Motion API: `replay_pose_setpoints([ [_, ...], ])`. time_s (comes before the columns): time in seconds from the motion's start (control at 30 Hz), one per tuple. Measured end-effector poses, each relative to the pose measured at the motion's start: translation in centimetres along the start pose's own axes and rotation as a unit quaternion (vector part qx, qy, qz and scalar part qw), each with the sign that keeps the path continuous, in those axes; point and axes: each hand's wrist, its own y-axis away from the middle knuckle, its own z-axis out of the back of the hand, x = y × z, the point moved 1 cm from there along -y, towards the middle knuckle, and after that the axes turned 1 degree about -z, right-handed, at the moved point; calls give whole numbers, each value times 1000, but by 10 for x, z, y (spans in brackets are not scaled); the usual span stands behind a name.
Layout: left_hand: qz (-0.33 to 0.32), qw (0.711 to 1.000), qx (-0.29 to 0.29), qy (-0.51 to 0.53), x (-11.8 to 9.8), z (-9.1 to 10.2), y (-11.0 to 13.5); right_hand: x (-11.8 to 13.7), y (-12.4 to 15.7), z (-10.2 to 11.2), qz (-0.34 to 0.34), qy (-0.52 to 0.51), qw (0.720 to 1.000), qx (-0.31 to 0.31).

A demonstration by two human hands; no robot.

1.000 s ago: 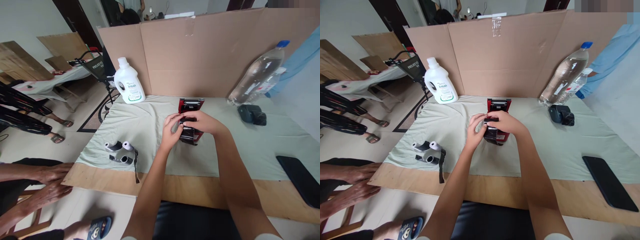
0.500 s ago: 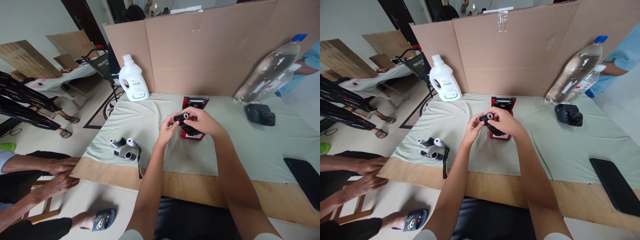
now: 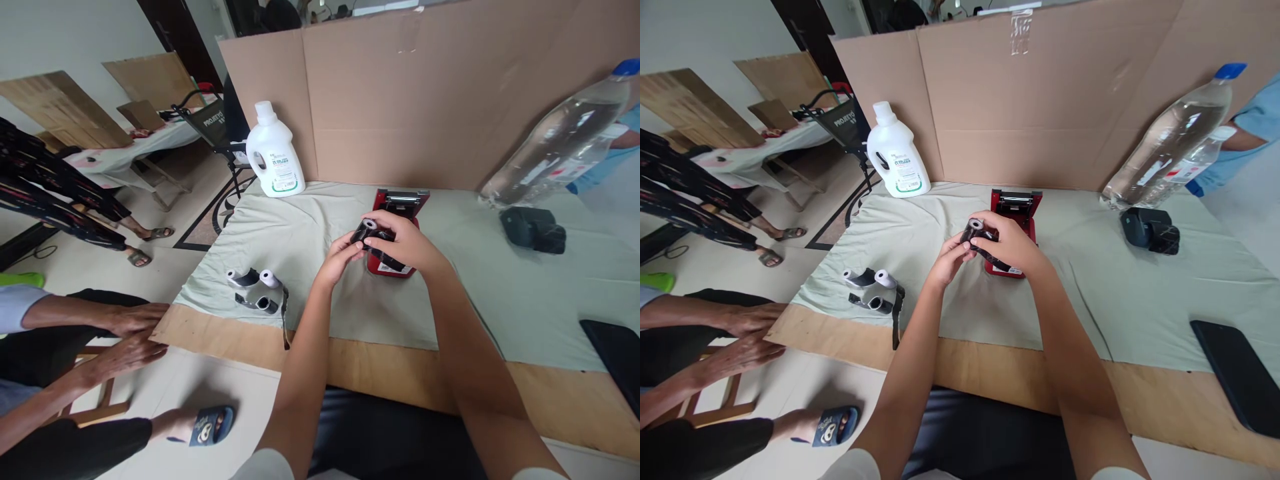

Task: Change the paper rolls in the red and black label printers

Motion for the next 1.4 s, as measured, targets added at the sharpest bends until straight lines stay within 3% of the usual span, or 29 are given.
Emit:
replay_pose_setpoints([
  [0.17,-1,999,43,-2,-12,11,10,-3,-1,1,-7,-69,997,33],
  [0.3,18,995,86,-39,-28,15,19,-11,-2,6,-51,-157,984,65],
  [0.47,-85,979,48,-180,-39,16,20,-26,-3,11,-105,-224,957,154],
  [0.57,-111,966,82,-217,-45,14,20,-27,-4,11,-110,-220,947,207],
  [0.7,-111,969,121,-185,-47,13,20,-26,-4,10,-106,-215,944,229],
  [0.83,-122,978,124,-115,-38,14,15,-29,-5,4,-105,-224,942,226],
  [1.03,-114,991,67,7,-19,16,11,-18,-4,-16,-112,-247,949,161],
  [1.2,-39,979,-10,201,11,12,2,21,-22,-39,-55,-125,990,28],
  [1.3,-17,940,-130,315,29,14,-8,45,-58,-77,-22,19,1000,-1],
  [1.4,33,895,-239,374,40,23,-15,56,-105,-139,8,189,981,48],
])
